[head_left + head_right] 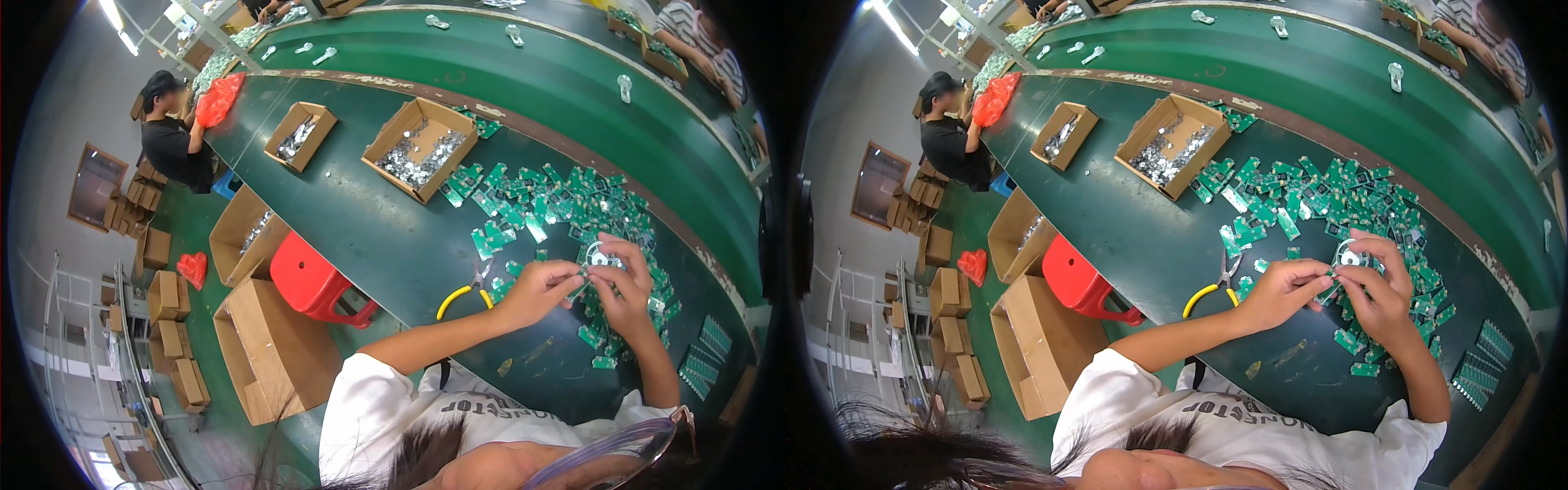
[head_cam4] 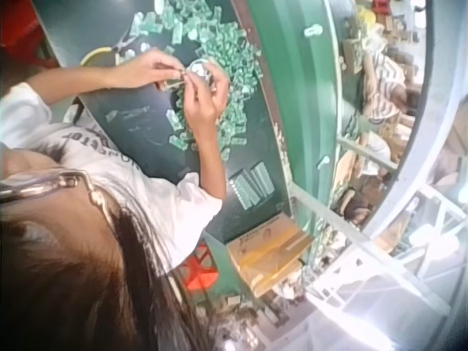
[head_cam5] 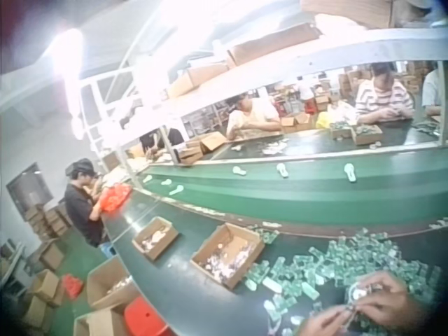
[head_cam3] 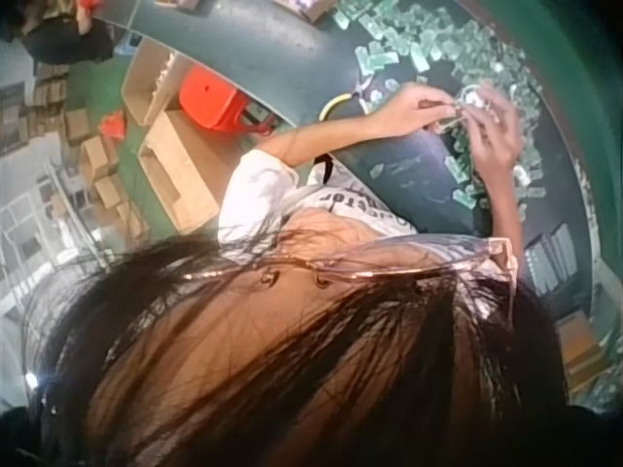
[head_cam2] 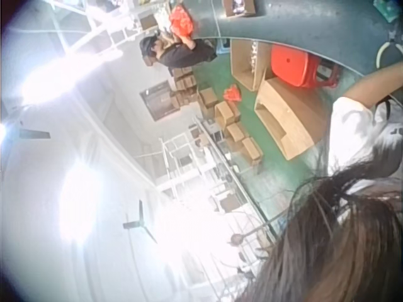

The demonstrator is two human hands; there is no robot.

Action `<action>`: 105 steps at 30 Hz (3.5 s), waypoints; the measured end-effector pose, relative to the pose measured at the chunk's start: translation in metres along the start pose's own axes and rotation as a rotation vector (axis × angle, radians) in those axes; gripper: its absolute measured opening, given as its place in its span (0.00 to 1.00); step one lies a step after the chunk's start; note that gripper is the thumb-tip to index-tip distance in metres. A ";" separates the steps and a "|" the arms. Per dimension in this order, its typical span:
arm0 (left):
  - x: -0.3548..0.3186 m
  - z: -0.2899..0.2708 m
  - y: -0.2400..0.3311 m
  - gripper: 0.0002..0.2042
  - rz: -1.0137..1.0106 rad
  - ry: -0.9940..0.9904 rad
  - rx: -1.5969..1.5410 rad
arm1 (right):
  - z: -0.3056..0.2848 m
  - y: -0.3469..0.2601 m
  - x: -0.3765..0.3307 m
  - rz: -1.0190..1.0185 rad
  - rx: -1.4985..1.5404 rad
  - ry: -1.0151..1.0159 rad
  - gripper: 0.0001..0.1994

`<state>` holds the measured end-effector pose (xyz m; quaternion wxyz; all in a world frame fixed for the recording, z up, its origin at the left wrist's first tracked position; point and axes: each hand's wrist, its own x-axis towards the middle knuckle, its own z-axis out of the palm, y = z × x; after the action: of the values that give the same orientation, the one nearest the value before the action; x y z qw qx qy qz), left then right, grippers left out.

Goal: Assembling small electronic components into plastic housings on a production line.

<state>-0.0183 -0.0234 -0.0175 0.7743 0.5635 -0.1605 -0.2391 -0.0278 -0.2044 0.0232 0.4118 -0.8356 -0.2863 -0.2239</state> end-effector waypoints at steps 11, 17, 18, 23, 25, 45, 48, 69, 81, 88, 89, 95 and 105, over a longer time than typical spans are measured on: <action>-0.006 0.009 0.011 0.11 0.043 0.122 -0.048 | -0.002 -0.001 0.001 -0.103 -0.085 0.002 0.12; 0.002 0.000 0.000 0.12 -0.085 -0.082 -0.080 | -0.006 -0.004 0.004 -0.450 -0.615 -0.090 0.06; 0.002 -0.001 -0.001 0.12 -0.085 -0.080 -0.082 | -0.005 -0.005 0.005 -0.451 -0.614 -0.092 0.06; 0.001 0.002 0.000 0.10 -0.056 0.015 -0.143 | 0.000 -0.001 0.002 -0.366 -0.526 -0.062 0.09; 0.001 0.000 0.000 0.10 -0.048 -0.005 -0.138 | -0.001 -0.002 0.003 -0.307 -0.435 -0.068 0.10; -0.004 0.000 0.016 0.16 0.037 0.038 -0.165 | 0.013 -0.009 -0.004 0.854 0.807 -0.093 0.21; -0.001 -0.001 0.025 0.25 -0.030 -0.052 -0.222 | 0.009 -0.001 0.005 0.920 0.829 0.035 0.24; -0.299 -0.336 -0.076 0.26 -0.378 1.672 1.380 | -0.102 0.460 0.189 0.452 -1.413 -0.134 0.30; -0.394 -0.496 -0.180 0.49 -0.497 2.012 0.598 | -0.149 0.201 -0.015 0.279 -0.906 -0.134 0.18; -0.350 -0.480 -0.165 0.38 -0.511 1.858 0.488 | -0.194 0.165 -0.017 0.313 -1.088 0.072 0.16; -0.348 -0.494 -0.194 0.39 -0.304 1.762 0.514 | -0.183 0.171 -0.005 0.292 -1.033 0.100 0.16; -0.247 -0.495 -0.212 0.47 -0.293 1.526 0.333 | -0.100 0.140 0.048 0.305 -0.638 0.167 0.17; -0.134 -0.495 -0.203 0.40 -0.116 0.929 -0.092 | -0.020 0.074 0.032 0.262 -0.621 0.007 0.16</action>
<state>0.0879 0.3937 -0.3625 0.7735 0.5841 0.2458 -0.0113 0.0423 -0.2479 0.0125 0.1639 -0.9501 -0.0933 -0.2485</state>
